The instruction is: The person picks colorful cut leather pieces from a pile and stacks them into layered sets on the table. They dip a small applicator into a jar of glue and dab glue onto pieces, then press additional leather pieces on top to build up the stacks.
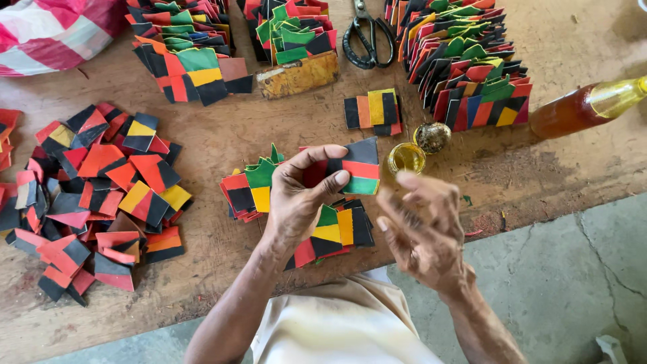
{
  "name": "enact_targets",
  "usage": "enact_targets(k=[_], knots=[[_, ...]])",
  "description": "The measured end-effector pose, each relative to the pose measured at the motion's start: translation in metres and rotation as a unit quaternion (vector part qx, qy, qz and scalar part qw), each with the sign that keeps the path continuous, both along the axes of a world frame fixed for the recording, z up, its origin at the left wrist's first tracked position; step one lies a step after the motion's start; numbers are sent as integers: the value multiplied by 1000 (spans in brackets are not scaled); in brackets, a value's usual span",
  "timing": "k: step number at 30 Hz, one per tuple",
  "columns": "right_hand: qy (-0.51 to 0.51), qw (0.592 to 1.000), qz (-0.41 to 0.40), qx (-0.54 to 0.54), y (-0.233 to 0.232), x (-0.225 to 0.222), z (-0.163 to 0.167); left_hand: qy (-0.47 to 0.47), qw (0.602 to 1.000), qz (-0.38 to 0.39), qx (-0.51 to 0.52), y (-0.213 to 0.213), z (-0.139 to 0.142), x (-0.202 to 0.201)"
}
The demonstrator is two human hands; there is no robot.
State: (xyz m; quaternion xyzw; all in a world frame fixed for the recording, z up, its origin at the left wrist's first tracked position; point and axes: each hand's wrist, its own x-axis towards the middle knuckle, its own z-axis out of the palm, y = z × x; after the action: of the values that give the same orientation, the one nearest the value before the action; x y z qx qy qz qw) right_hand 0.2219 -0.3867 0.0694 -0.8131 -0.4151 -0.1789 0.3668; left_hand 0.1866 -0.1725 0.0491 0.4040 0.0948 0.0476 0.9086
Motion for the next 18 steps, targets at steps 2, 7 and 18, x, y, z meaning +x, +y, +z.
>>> enact_targets(k=[2, 7, 18], knots=[[1, 999, -20, -35, -2, 0, -1, 16, 998, 10, 59, 0, 2, 0], [-2, 999, 21, -31, -4, -1, -7, -5, 997, 34, 71, 1, 2, 1], [131, 991, 17, -2, 7, 27, -2, -10, 998, -32, 59, -6, 3, -7]])
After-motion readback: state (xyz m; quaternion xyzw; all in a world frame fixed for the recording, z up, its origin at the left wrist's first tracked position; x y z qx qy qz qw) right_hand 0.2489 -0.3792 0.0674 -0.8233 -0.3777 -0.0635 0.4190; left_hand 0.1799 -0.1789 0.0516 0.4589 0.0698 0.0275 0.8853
